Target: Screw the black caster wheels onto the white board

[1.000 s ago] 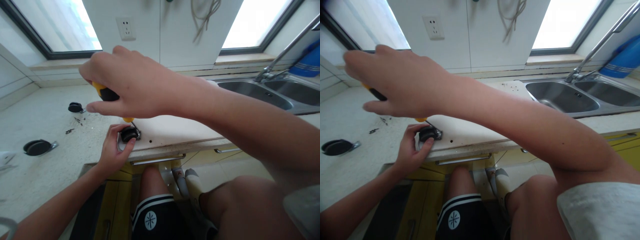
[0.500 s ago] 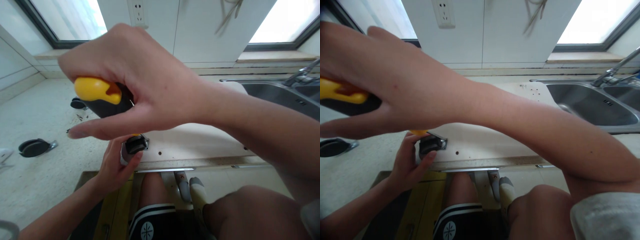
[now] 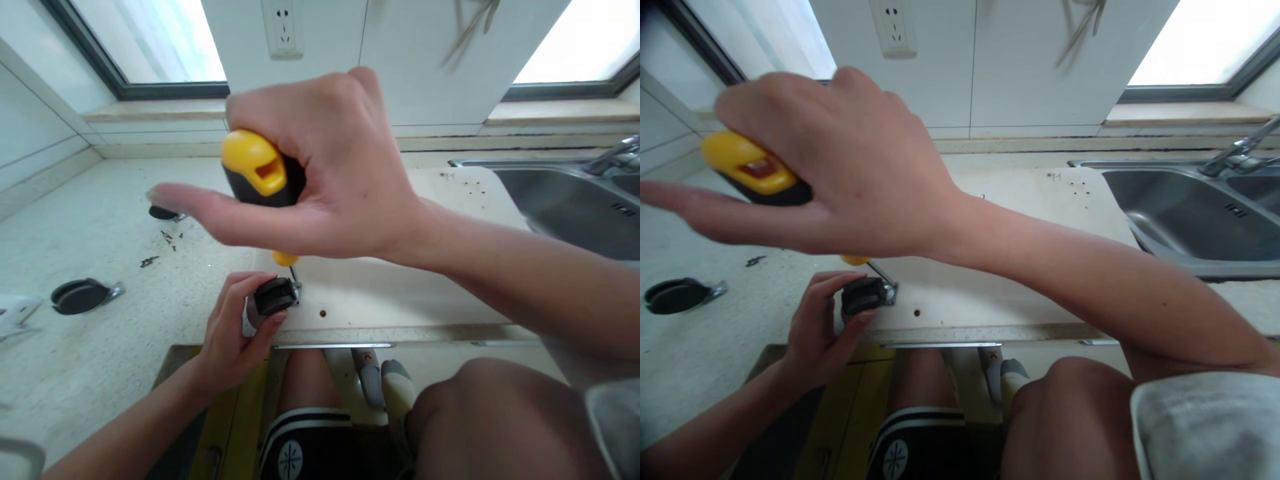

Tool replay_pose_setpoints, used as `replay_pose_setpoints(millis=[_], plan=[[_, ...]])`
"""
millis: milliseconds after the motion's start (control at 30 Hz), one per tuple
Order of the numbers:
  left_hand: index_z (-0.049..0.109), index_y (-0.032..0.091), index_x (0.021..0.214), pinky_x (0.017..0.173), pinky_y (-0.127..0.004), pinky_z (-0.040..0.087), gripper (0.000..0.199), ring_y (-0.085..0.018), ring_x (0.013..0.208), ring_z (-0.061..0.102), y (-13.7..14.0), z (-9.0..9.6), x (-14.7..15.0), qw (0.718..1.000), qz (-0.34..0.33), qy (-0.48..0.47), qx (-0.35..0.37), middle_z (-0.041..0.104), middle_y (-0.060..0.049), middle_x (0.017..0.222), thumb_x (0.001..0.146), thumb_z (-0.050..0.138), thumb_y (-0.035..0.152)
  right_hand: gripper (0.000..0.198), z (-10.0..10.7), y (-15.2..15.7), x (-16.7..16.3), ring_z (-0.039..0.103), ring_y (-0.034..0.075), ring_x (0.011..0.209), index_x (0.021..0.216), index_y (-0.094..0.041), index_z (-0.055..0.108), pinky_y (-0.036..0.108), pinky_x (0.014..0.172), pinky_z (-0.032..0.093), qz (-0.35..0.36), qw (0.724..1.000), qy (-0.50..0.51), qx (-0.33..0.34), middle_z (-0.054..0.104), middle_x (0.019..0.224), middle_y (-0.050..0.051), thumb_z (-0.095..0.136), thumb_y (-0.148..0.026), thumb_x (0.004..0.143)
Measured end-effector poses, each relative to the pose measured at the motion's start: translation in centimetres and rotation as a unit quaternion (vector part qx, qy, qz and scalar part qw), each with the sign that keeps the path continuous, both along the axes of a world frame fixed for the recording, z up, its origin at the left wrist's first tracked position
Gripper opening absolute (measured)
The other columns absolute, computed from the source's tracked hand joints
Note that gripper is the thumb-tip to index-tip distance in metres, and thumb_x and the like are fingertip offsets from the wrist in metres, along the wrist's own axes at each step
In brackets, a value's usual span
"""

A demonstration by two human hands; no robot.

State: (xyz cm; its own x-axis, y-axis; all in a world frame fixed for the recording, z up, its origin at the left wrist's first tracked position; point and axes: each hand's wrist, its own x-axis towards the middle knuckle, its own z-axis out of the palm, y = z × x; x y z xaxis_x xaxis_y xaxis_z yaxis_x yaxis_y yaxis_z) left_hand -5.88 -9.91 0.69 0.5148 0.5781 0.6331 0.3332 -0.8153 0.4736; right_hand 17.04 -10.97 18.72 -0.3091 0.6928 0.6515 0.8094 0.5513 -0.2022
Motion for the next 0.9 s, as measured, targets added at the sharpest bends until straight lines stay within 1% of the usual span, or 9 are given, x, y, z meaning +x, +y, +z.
replay_pose_setpoints(millis=[67,200,300,400,433,533,733,800,900], plan=[[0.056,0.031,0.150,0.093,-0.050,0.068,0.044,-0.030,0.116,0.073,0.1,0.0,0.1,1.000,0.000,-0.001,0.010,0.069,-0.012,0.128,0.108,0.070,0.026,0.047,0.3,-0.4,0.2,0.073,0.012,0.091,0.076,-0.025,0.031,0.024,0.091,0.054,-0.017,1.000,0.016,0.019,0.047,0.078,-0.003,0.024,-0.051,0.115],[0.058,0.028,0.145,0.093,-0.048,0.066,0.041,-0.030,0.113,0.072,0.3,0.1,0.3,0.999,0.009,0.002,0.043,0.071,-0.010,0.125,0.107,0.070,0.027,0.043,1.2,-0.5,1.1,0.066,0.012,0.084,0.075,-0.027,0.029,0.027,0.088,0.051,0.028,0.991,0.067,0.113,0.043,0.080,-0.004,0.046,-0.042,0.112],[0.060,0.027,0.142,0.095,-0.048,0.064,0.037,-0.031,0.112,0.072,0.5,0.1,0.4,0.998,0.009,0.000,0.063,0.073,-0.010,0.123,0.106,0.070,0.028,0.056,0.5,0.4,2.0,0.057,0.011,0.080,0.076,-0.027,0.026,0.026,0.086,0.047,0.046,0.980,0.134,0.138,0.037,0.081,-0.004,0.070,-0.042,0.107],[0.061,0.025,0.141,0.097,-0.046,0.063,0.037,-0.030,0.112,0.072,0.6,0.0,0.6,0.997,0.012,-0.005,0.073,0.074,-0.010,0.124,0.105,0.069,0.026,0.054,-2.2,2.0,2.9,0.046,0.012,0.072,0.075,-0.027,0.035,0.029,0.073,0.043,0.041,0.963,0.233,0.128,0.037,0.075,-0.005,0.074,-0.046,0.109],[0.061,0.025,0.141,0.098,-0.045,0.062,0.037,-0.029,0.113,0.072,0.7,-0.1,0.6,0.997,0.013,-0.007,0.074,0.073,-0.010,0.124,0.105,0.069,0.025,0.059,-3.4,2.6,3.2,0.042,0.012,0.067,0.073,-0.026,0.035,0.030,0.067,0.040,0.026,0.951,0.280,0.131,0.036,0.071,-0.005,0.073,-0.053,0.109],[0.061,0.023,0.141,0.100,-0.045,0.062,0.036,-0.029,0.114,0.072,0.7,-0.2,0.8,0.998,0.018,-0.004,0.067,0.072,-0.012,0.126,0.106,0.067,0.025,0.065,-7.0,4.3,4.0,0.044,0.012,0.061,0.071,-0.026,0.042,0.031,0.060,0.038,-0.011,0.924,0.376,0.069,0.040,0.066,-0.006,0.069,-0.073,0.106],[0.054,0.019,0.158,0.102,-0.048,0.064,0.054,-0.029,0.118,0.074,1.4,0.9,0.3,0.996,-0.013,-0.031,0.077,0.070,-0.017,0.138,0.109,0.061,0.039,0.068,-11.7,5.6,4.9,0.051,0.010,0.053,0.070,-0.025,0.055,0.027,0.052,0.039,-0.011,0.848,0.530,-0.002,0.048,0.060,-0.006,0.081,-0.084,0.091],[0.059,0.019,0.154,0.099,-0.046,0.064,0.051,-0.028,0.114,0.075,3.1,2.3,-0.7,0.994,0.026,-0.049,0.095,0.073,-0.017,0.137,0.109,0.059,0.042,0.070,-12.6,5.7,5.3,0.051,0.010,0.051,0.069,-0.024,0.057,0.027,0.049,0.039,-0.013,0.823,0.568,-0.017,0.050,0.058,-0.006,0.085,-0.087,0.085],[0.076,0.021,0.126,0.090,-0.040,0.063,0.032,-0.025,0.099,0.076,7.5,4.8,-2.9,0.975,0.219,-0.010,0.042,0.081,-0.012,0.119,0.105,0.065,0.042,0.070,-13.3,5.9,5.7,0.051,0.009,0.049,0.070,-0.023,0.059,0.026,0.045,0.037,-0.017,0.786,0.618,-0.017,0.052,0.060,-0.006,0.090,-0.085,0.080]])
